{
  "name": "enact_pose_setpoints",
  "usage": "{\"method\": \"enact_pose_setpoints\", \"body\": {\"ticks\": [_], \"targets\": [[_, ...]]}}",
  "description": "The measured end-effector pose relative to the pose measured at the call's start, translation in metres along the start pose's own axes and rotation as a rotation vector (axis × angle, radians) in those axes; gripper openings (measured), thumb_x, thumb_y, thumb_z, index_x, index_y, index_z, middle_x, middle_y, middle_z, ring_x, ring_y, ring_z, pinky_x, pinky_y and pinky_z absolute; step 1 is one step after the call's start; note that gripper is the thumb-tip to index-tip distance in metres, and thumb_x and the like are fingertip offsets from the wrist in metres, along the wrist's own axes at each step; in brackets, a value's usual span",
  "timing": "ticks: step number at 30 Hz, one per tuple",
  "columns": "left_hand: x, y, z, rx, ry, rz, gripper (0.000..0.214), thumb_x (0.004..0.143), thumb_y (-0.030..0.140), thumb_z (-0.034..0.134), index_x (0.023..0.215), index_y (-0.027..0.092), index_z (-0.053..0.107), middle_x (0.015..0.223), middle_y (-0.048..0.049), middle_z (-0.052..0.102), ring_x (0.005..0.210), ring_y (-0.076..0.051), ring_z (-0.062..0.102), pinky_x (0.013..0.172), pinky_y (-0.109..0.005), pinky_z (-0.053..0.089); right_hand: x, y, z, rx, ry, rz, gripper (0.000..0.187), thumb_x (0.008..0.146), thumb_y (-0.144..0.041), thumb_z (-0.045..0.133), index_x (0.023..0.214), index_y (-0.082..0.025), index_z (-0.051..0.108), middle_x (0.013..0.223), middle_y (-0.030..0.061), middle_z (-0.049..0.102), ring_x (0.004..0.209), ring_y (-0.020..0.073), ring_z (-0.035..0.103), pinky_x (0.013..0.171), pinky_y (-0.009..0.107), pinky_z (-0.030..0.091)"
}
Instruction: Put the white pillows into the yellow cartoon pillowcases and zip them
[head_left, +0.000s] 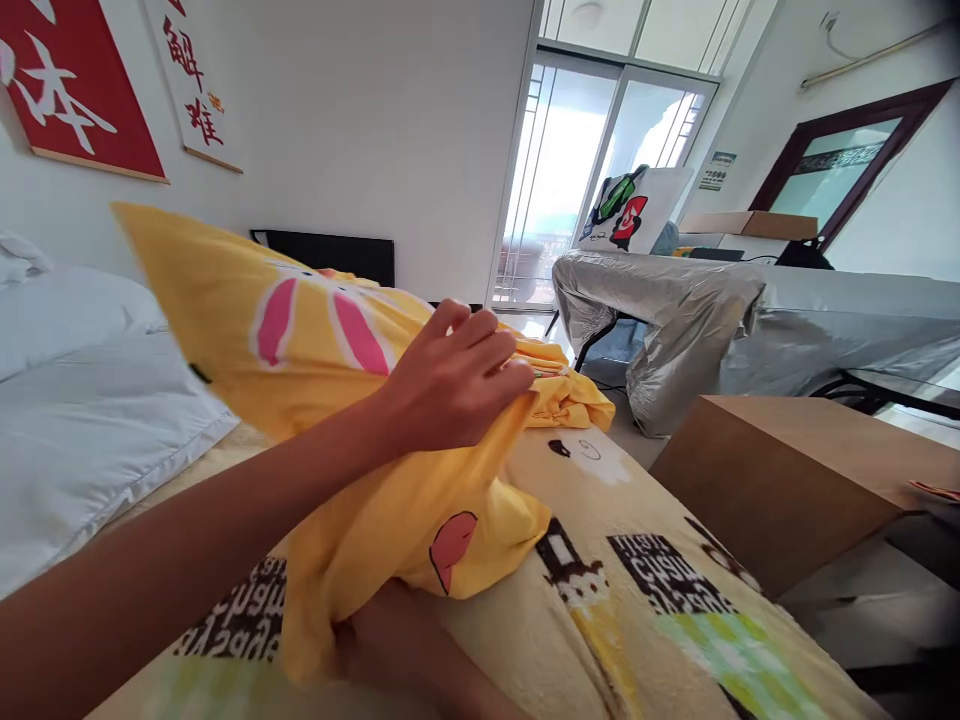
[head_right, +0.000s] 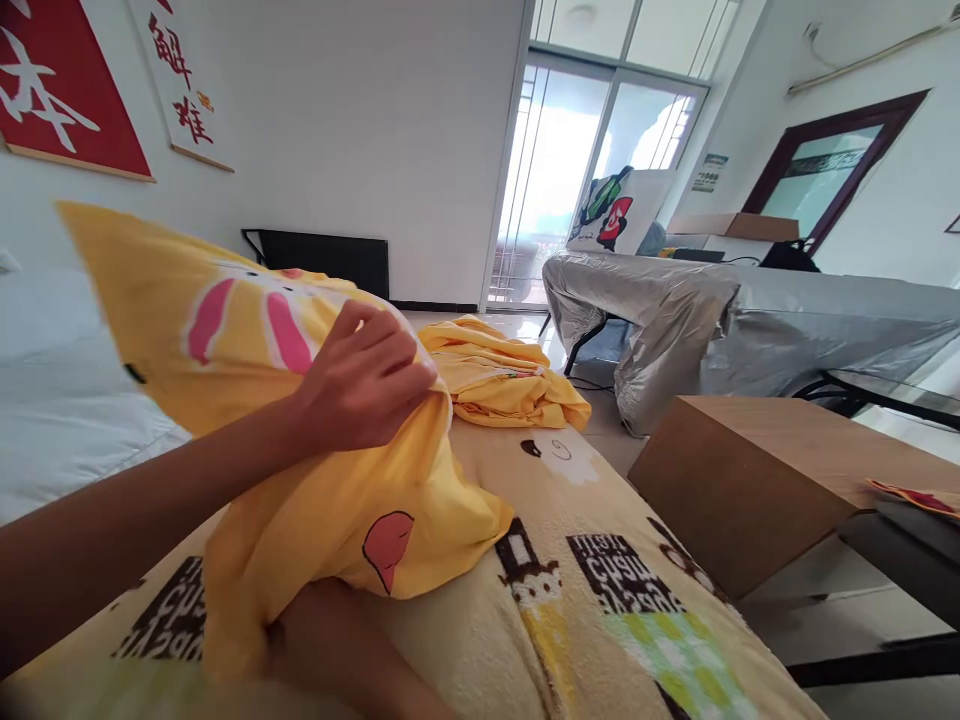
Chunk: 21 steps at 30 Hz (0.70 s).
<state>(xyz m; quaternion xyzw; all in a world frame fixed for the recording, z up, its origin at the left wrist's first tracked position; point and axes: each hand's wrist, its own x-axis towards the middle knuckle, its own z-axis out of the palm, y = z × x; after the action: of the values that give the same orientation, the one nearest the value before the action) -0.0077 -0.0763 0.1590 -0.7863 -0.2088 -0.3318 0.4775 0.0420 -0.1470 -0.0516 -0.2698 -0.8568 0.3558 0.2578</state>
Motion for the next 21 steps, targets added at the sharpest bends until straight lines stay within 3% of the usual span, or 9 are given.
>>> {"method": "enact_pose_setpoints", "body": {"ticks": [3,5,7,9,11,13,15,17,21], "targets": [[-0.046,-0.019,-0.015,0.011,-0.15,-0.104,0.027,0.091,0.023,0.044,0.067,0.018,0.054,0.066,-0.0009,0.052,0.072,-0.015,0.048,0.076,-0.034,0.032,-0.002,-0.001,0.006,-0.052,-0.15,0.012,0.008,0.074,-0.023,0.051,0.078,-0.021,0.057,0.086,0.0026,0.065,0.077,0.0168,0.056,0.064,0.025,0.036],[-0.09,-0.037,-0.031,0.02,-0.254,-0.366,0.023,0.092,0.027,0.044,0.077,0.018,0.058,0.079,-0.0034,0.059,0.08,-0.017,0.053,0.082,-0.038,0.031,0.0,-0.001,0.009,-0.06,-0.17,0.007,0.008,0.072,-0.022,0.051,0.065,-0.02,0.048,0.066,-0.0013,0.055,0.062,0.0117,0.046,0.057,0.024,0.029],[-0.137,-0.045,-0.055,0.009,-0.386,-0.6,0.022,0.092,0.031,0.043,0.1,0.021,0.061,0.109,-0.0091,0.06,0.102,-0.023,0.054,0.089,-0.041,0.029,0.001,-0.004,0.011,0.006,-0.131,0.004,0.02,0.069,-0.02,0.052,0.057,-0.018,0.036,0.054,-0.0047,0.038,0.055,0.0076,0.033,0.053,0.023,0.023],[-0.183,-0.037,-0.086,-0.043,-0.428,-0.883,0.031,0.089,0.039,0.045,0.111,0.022,0.058,0.117,-0.0111,0.058,0.11,-0.028,0.051,0.093,-0.042,0.031,0.0,-0.009,0.015,0.151,-0.072,0.02,0.026,0.068,-0.019,0.052,0.053,-0.018,0.03,0.052,-0.0058,0.027,0.052,0.0057,0.025,0.05,0.023,0.018],[-0.223,-0.014,-0.117,-0.288,-0.551,-1.257,0.028,0.081,0.048,0.055,0.092,0.023,0.061,0.093,-0.0057,0.065,0.094,-0.026,0.058,0.083,-0.035,0.039,-0.002,-0.016,0.022,0.33,-0.027,0.053,0.026,0.067,-0.02,0.052,0.052,-0.018,0.03,0.052,-0.0061,0.025,0.051,0.005,0.022,0.048,0.022,0.017],[-0.252,0.018,-0.144,-0.766,-0.748,-1.586,0.041,0.077,0.06,0.055,0.068,0.02,0.061,0.068,-0.0054,0.064,0.07,-0.023,0.06,0.065,-0.03,0.042,-0.003,-0.025,0.036,0.538,0.0,0.145,0.023,0.066,-0.026,0.053,0.054,-0.019,0.036,0.051,-0.0059,0.03,0.049,0.005,0.026,0.046,0.021,0.019],[-0.269,0.049,-0.163,-1.19,-0.727,-1.911,0.052,0.069,0.069,0.058,0.074,0.018,0.066,0.068,-0.0081,0.067,0.067,-0.024,0.062,0.054,-0.028,0.04,-0.001,-0.035,0.061,0.765,-0.005,0.328,0.022,0.065,-0.035,0.055,0.056,-0.02,0.042,0.048,-0.0053,0.035,0.044,0.0064,0.032,0.044,0.021,0.024],[-0.272,0.072,-0.172,-1.428,-0.568,-2.109,0.061,0.061,0.072,0.063,0.085,0.017,0.069,0.079,-0.0113,0.071,0.072,-0.027,0.064,0.053,-0.028,0.043,0.002,-0.044,0.094,0.938,0.028,0.55,0.022,0.058,-0.039,0.061,0.06,-0.022,0.047,0.049,-0.0048,0.045,0.044,0.0102,0.042,0.044,0.024,0.032],[-0.261,0.093,-0.17,-1.552,-0.305,-2.179,0.056,0.06,0.058,0.073,0.097,0.017,0.069,0.095,-0.0112,0.072,0.088,-0.03,0.066,0.074,-0.034,0.052,0.005,-0.055,0.155,1.037,0.143,0.741,0.038,0.045,-0.029,0.07,0.081,-0.028,0.057,0.068,-0.0047,0.063,0.062,0.0166,0.059,0.057,0.029,0.045]]}}
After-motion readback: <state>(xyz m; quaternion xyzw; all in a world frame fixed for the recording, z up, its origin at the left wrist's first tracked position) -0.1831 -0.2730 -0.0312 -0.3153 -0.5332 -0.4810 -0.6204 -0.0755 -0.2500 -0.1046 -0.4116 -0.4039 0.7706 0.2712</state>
